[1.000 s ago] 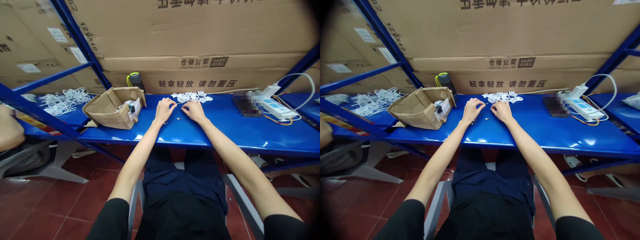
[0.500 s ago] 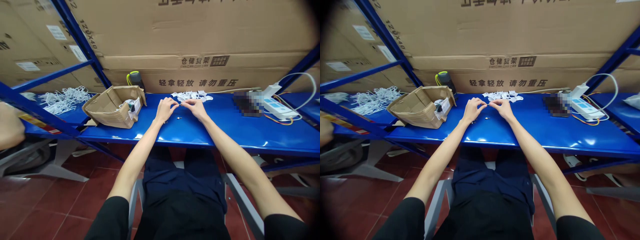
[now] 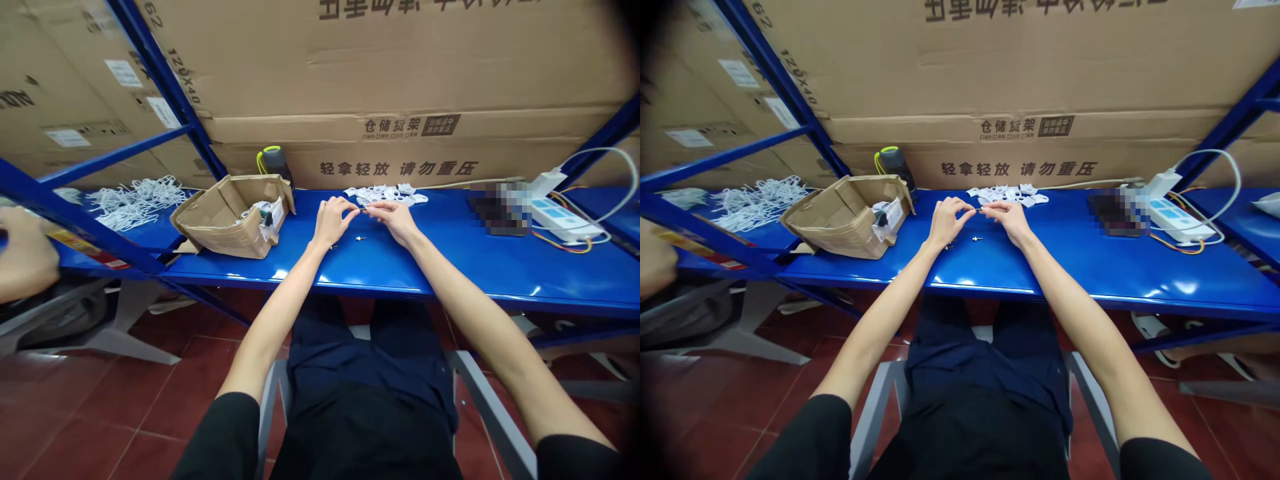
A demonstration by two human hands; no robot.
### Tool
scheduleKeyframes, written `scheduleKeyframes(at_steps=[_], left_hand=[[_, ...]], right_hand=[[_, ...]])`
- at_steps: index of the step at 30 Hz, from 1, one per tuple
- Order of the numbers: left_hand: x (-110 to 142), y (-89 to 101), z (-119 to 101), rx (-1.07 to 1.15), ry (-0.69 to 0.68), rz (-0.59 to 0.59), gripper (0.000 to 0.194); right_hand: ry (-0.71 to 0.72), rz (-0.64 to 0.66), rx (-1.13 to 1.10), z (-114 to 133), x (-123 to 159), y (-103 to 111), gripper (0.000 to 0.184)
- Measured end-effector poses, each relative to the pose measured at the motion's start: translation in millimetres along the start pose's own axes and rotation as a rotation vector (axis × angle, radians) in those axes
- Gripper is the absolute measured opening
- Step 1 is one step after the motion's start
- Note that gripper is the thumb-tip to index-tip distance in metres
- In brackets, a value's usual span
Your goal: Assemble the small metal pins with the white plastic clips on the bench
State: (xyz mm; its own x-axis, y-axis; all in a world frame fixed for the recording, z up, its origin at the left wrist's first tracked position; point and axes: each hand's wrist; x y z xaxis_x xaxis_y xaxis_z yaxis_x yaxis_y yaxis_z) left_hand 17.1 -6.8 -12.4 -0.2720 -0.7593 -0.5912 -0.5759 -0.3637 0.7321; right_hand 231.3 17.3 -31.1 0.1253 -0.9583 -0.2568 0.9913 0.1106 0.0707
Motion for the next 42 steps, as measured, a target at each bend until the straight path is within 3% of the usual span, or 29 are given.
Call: scheduleKeyframes(at_steps=[9,25,37,42], left_hand=[[1,1.1,-1,-0.014,0.006,0.02,0.026],[1,1.3,-1,-0.04,-0.034,0.031,0.029],[0,2.7,2,-0.044,-0.056,0.086,0.025],[-1,1.8,4,-0.049,-0.064,0.111,0.026]], right_hand=[[0.083,0.03,0.11,6,3,0,0.056],[-0.011,0.036,0.009,10,8,-5,0.057],[0.077,0.109,0.185,15,12,0,0.047],[0.119,0.063,0.238,10,7,0,0.045]])
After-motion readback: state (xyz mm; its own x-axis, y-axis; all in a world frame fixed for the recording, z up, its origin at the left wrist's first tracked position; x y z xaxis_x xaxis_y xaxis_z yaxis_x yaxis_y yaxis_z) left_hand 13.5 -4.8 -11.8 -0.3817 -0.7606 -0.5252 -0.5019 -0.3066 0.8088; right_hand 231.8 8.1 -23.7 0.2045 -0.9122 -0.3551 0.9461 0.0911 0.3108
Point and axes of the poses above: each hand's wrist, its own x-axis away from the middle knuckle, its own y-axis out of the back of the hand, z = x × y, and after that the axes turned 2 degrees about x, right-handed
